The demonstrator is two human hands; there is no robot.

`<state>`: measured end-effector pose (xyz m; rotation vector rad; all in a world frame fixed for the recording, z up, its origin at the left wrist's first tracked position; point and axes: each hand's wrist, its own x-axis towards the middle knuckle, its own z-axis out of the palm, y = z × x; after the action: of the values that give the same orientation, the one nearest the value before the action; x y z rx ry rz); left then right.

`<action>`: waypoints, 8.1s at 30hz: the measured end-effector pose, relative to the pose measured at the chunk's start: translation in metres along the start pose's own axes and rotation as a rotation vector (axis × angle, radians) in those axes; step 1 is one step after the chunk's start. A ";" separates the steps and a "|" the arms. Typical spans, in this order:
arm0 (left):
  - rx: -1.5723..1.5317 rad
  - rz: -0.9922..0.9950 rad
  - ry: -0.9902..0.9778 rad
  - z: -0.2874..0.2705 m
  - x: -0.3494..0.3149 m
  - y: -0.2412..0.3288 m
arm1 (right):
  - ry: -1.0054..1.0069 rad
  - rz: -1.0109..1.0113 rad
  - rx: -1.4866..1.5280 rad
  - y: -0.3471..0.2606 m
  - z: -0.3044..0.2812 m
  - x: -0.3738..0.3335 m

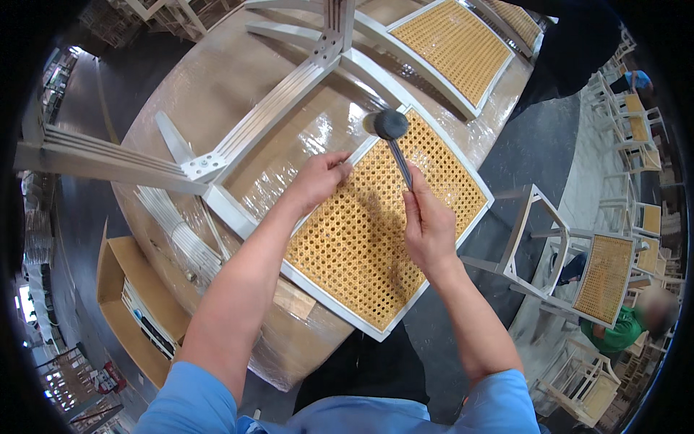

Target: The person assembles rattan chairs by attaching woven seat panels to white metal frames. They use a rubber mallet to tap the panels into place and a utility knife to trim excess material. The work occurs in a warehouse with multiple chairs and coworkers visible.

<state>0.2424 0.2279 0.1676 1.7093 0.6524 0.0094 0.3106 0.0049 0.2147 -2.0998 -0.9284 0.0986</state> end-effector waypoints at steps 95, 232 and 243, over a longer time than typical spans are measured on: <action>-0.653 0.538 0.577 -0.086 -0.128 -0.045 | -0.207 -0.312 0.207 -0.097 0.035 -0.119; -0.837 -0.429 0.480 0.251 -0.289 -0.065 | -0.174 0.371 0.216 0.140 -0.121 -0.238; -0.773 -0.414 0.117 0.220 -0.282 -0.084 | 0.080 0.525 0.236 -0.011 -0.041 -0.347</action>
<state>0.0477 -0.0817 0.1307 0.8198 0.9319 0.0623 0.0670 -0.2418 0.1676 -2.0567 -0.2836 0.3723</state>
